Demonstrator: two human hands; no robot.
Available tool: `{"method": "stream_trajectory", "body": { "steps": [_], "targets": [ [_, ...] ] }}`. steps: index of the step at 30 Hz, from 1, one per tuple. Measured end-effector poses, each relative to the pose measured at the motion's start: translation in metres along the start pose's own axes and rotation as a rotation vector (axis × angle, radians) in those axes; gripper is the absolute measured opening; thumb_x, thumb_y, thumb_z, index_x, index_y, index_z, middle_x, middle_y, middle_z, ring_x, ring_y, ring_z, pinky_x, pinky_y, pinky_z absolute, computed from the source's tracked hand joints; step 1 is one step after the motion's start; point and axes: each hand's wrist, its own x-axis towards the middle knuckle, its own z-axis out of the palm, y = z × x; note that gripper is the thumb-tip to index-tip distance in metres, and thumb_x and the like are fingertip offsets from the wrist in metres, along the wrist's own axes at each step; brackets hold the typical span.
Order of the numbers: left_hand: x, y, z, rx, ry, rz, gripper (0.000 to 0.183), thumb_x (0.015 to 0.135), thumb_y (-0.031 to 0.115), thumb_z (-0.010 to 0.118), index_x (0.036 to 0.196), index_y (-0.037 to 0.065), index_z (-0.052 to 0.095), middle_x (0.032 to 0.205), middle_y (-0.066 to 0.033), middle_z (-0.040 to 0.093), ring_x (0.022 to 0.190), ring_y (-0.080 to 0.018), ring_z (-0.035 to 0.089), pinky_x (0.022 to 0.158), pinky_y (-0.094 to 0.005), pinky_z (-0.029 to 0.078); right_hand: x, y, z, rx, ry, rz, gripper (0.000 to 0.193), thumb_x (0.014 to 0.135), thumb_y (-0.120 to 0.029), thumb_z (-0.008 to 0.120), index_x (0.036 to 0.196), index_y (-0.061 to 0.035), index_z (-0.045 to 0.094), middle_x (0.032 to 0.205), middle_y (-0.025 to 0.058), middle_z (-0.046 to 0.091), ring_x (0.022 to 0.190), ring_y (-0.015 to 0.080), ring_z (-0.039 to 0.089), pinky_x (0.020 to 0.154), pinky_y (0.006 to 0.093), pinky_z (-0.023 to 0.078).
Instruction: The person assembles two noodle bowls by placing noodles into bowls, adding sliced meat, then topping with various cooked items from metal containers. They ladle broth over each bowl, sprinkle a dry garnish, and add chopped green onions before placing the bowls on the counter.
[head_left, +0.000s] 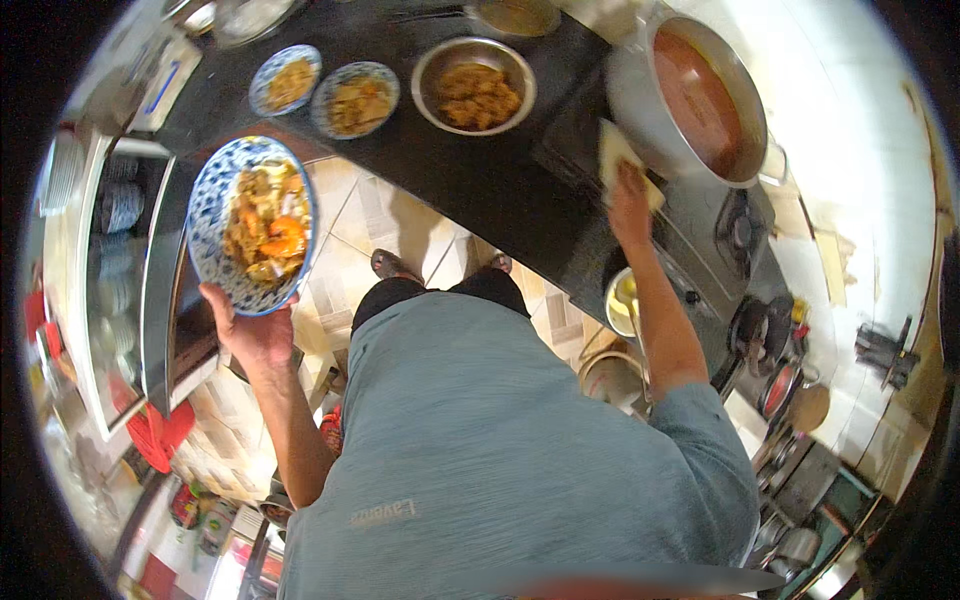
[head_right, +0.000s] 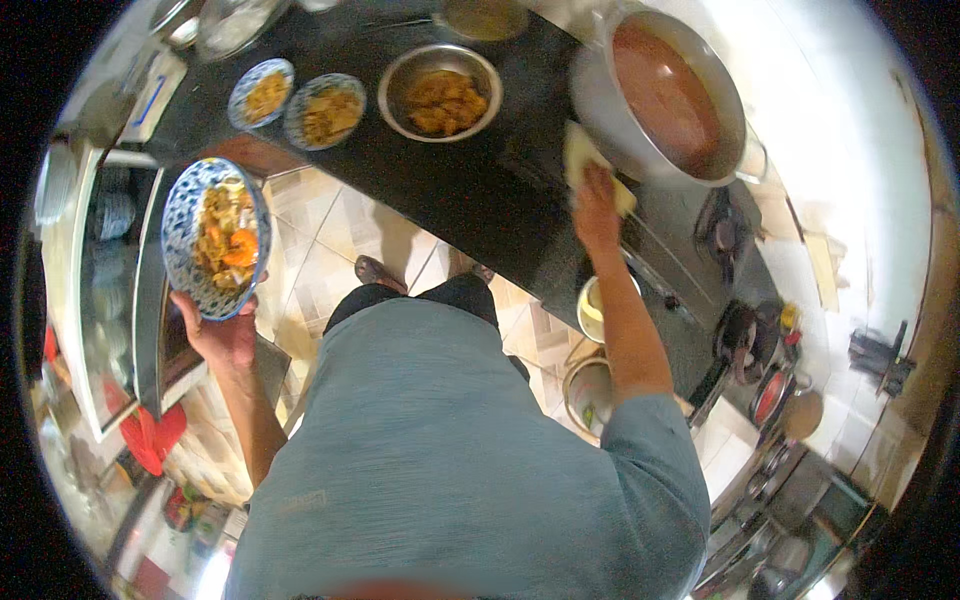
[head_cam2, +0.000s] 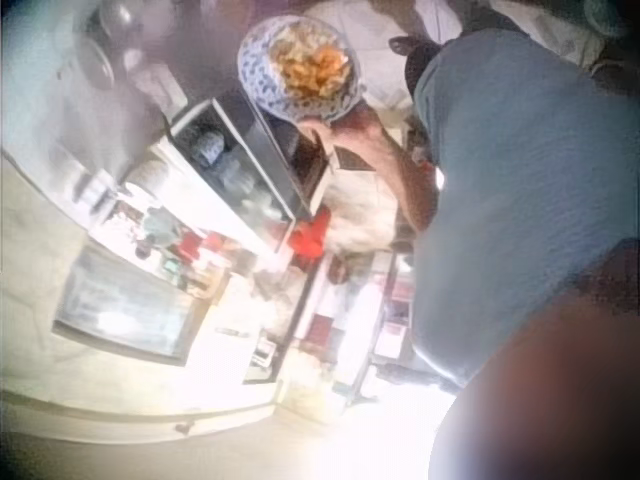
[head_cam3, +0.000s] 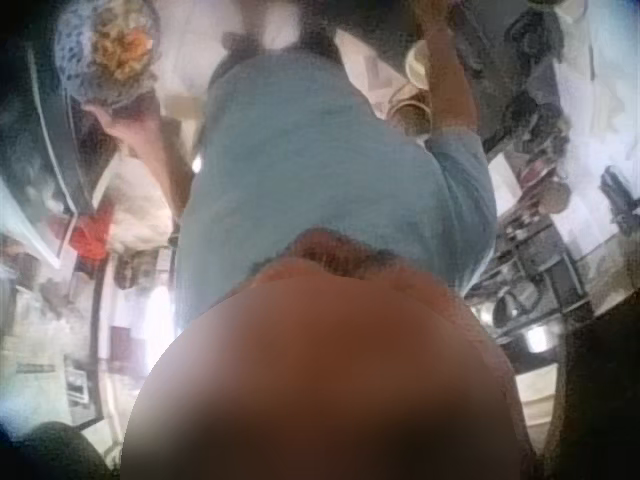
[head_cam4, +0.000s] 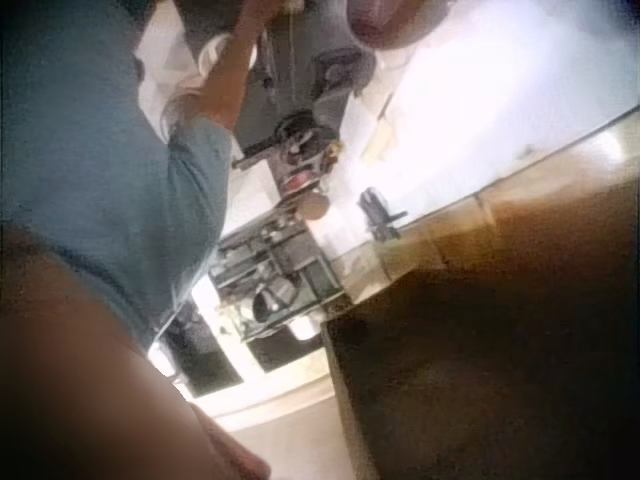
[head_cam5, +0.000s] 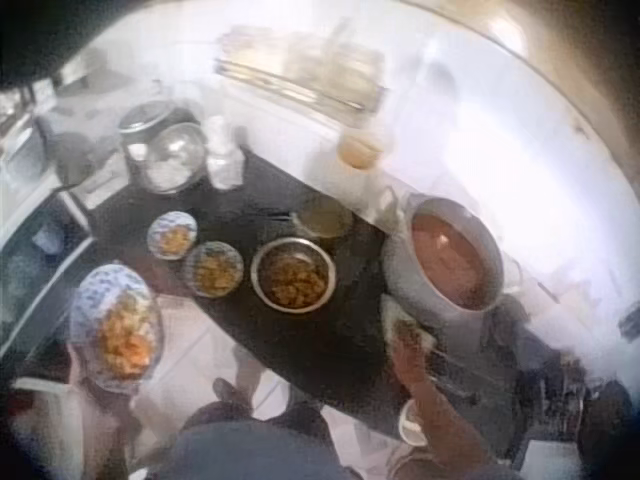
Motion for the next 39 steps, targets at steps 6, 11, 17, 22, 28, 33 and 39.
{"method": "stream_trajectory", "body": {
  "steps": [6, 11, 17, 22, 28, 33, 39],
  "targets": [
    [0.021, -0.002, -0.025, -0.040, 0.120, 0.048, 0.069, 0.097, 0.060, 0.060, 0.147, 0.015, 0.047, 0.138, -0.0082, 0.060, 0.111, -0.0288, 0.065, 0.065, -0.0425, 0.058, -0.003, -0.074, -0.014, 0.604, 0.157, 0.366, 0.034, 0.104, -0.022, 0.062, 0.127, 0.0025, 0.065, 0.121, 0.0175, 0.070, 0.098, 0.0295, 0.071, 0.088, 0.0378, 0.056],
    [0.021, -0.012, -0.024, -0.045, 0.172, 0.043, 0.070, 0.098, 0.059, 0.059, 0.147, 0.011, 0.048, 0.138, -0.0095, 0.061, 0.110, -0.0280, 0.066, 0.068, -0.0462, 0.061, 0.080, -0.148, 0.064, 2.010, -0.344, 0.847, 0.052, 0.111, -0.029, 0.042, 0.153, -0.0010, 0.033, 0.148, 0.0314, 0.045, 0.123, 0.0465, 0.059, 0.103, 0.0562, 0.053],
    [0.034, 0.015, 0.041, -0.109, 0.141, 0.116, 0.070, 0.100, 0.059, 0.055, 0.147, 0.009, 0.046, 0.133, -0.0132, 0.065, 0.105, -0.0309, 0.071, 0.066, -0.0455, 0.064, 0.105, -0.031, 0.056, 2.033, -0.164, 1.087, 0.052, 0.107, -0.021, 0.048, 0.154, -0.0045, 0.031, 0.152, 0.0282, 0.036, 0.133, 0.0504, 0.047, 0.111, 0.0599, 0.048],
    [0.091, 0.045, 0.056, -0.057, 0.183, 0.244, 0.073, 0.101, 0.060, 0.051, 0.149, 0.006, 0.042, 0.138, -0.0180, 0.061, 0.110, -0.0362, 0.070, 0.063, -0.0419, 0.066, 0.085, 0.061, 0.062, 2.025, -0.086, 0.969, 0.049, 0.107, -0.019, 0.049, 0.151, -0.0017, 0.038, 0.151, 0.0251, 0.039, 0.134, 0.0457, 0.048, 0.112, 0.0605, 0.049],
    [0.117, 0.011, 0.039, 0.058, 0.238, 0.391, 0.077, 0.102, 0.061, 0.049, 0.149, 0.002, 0.039, 0.136, -0.0207, 0.061, 0.100, -0.0412, 0.072, 0.057, -0.0357, 0.065, -0.003, 0.179, 0.050, 1.729, -0.104, 0.990, 0.059, 0.099, -0.027, 0.061, 0.152, -0.0080, 0.043, 0.151, 0.0180, 0.047, 0.132, 0.0428, 0.051, 0.110, 0.0716, 0.040],
    [0.144, 0.000, 0.032, 0.132, 0.320, 0.470, 0.075, 0.104, 0.059, 0.045, 0.147, -0.002, 0.040, 0.131, -0.0230, 0.064, 0.095, -0.0405, 0.073, 0.055, -0.0314, 0.062, 0.012, 0.180, 0.031, 1.656, -0.222, 1.021, 0.055, 0.092, -0.018, 0.061, 0.145, -0.0078, 0.049, 0.126, 0.0171, 0.064, 0.103, 0.0364, 0.067, 0.091, 0.0678, 0.052],
    [0.172, 0.006, -0.021, 0.205, 0.298, 0.547, 0.069, 0.108, 0.055, 0.039, 0.148, -0.001, 0.039, 0.128, -0.0233, 0.066, 0.091, -0.0377, 0.075, 0.051, -0.0249, 0.056, 0.084, 0.041, 0.000, 1.674, -0.252, 0.748, 0.050, 0.083, -0.007, 0.056, 0.130, 0.0098, 0.053, 0.109, 0.0198, 0.068, 0.083, 0.0319, 0.074, 0.062, 0.0456, 0.069]
  ]
}}
